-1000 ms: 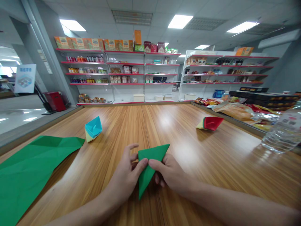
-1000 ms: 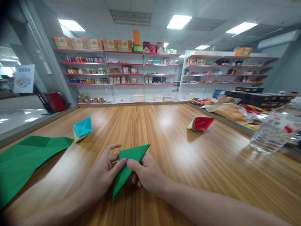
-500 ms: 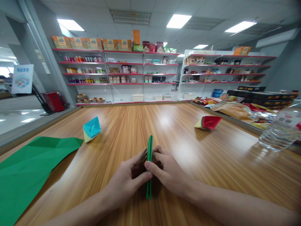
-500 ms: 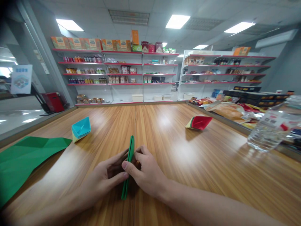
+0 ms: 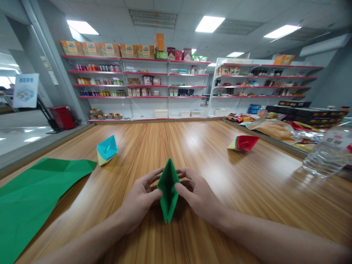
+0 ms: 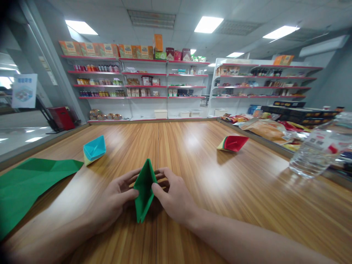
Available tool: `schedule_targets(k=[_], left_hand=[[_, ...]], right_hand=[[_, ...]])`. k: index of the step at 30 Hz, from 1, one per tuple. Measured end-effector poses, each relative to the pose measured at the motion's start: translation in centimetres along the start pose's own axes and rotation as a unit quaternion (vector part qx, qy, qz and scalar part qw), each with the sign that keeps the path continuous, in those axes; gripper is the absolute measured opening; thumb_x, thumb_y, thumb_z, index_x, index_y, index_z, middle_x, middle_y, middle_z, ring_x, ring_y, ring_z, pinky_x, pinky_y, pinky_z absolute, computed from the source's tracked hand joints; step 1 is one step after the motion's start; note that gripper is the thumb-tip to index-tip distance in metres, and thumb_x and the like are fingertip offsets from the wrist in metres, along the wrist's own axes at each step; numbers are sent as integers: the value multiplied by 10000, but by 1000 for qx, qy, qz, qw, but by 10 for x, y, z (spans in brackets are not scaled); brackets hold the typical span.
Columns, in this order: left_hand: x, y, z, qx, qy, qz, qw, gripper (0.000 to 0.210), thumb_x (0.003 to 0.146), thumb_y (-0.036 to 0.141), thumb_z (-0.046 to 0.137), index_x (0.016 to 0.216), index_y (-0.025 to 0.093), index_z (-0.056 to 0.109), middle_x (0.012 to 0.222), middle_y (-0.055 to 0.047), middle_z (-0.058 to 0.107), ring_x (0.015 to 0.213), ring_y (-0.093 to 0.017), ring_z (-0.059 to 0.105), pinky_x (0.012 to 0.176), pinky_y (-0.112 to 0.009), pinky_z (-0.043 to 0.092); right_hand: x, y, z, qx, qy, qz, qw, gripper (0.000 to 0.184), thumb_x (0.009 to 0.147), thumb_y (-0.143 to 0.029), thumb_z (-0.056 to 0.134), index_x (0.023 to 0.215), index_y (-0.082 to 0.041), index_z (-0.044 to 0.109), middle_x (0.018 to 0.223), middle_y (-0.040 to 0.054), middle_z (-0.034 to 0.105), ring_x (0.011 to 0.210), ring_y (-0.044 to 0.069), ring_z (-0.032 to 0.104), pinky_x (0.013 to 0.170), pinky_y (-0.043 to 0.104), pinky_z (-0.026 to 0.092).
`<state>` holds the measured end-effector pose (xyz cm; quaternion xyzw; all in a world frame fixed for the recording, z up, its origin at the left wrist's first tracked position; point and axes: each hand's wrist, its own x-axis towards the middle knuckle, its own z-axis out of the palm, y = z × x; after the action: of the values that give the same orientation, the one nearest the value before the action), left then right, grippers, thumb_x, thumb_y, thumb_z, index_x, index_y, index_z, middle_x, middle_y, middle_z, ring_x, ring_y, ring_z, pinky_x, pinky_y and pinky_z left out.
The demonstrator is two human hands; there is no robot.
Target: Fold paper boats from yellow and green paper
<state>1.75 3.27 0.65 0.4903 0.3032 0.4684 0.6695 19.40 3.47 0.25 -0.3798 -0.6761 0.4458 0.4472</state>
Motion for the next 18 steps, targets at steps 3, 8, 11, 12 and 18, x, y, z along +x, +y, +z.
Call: schedule_targets(k=[3, 8, 11, 12, 18], left_hand=[[2, 0, -1, -27, 45, -17, 998, 527, 709, 62, 604, 1216, 197, 556, 1235, -121, 569, 870, -230, 648, 658, -329, 551], [4, 1, -1, -49, 93, 9, 994, 439, 674, 91, 651, 1108, 154, 635, 1074, -123, 659, 873, -235, 651, 692, -318, 549], [0, 2, 0, -18, 91, 60, 994, 359, 699, 136, 657, 1055, 184, 670, 1301, -108, 523, 1078, -279, 568, 785, -329, 540], [-1, 2, 0, 3, 83, 83, 993, 339, 723, 159, 648, 1058, 204, 672, 1354, -90, 473, 1131, -285, 531, 813, -334, 533], [-5, -4, -5, 204, 61, 204, 955, 324, 832, 186, 553, 1134, 271, 637, 1410, -40, 407, 1305, -234, 342, 1065, -356, 317]], right_hand=[[2, 6, 0, 22, 1, 22, 1000, 277, 855, -298, 521, 1102, -186, 576, 971, 56, 652, 778, 167, 641, 698, 310, 532], [5, 9, -1, 72, 16, 19, 997, 320, 818, -344, 575, 1094, -189, 623, 1116, 75, 609, 896, 188, 628, 759, 322, 543], [6, 6, 0, 153, 25, 55, 986, 403, 771, -367, 640, 1128, -188, 583, 1081, 76, 616, 831, 168, 635, 741, 334, 546], [7, 6, 1, 183, 20, 77, 980, 421, 764, -384, 648, 1126, -180, 576, 1045, 76, 625, 807, 161, 636, 735, 338, 544], [3, 10, 9, 298, -26, 169, 939, 423, 799, -492, 569, 871, -78, 622, 763, 105, 639, 676, 183, 636, 731, 420, 502]])
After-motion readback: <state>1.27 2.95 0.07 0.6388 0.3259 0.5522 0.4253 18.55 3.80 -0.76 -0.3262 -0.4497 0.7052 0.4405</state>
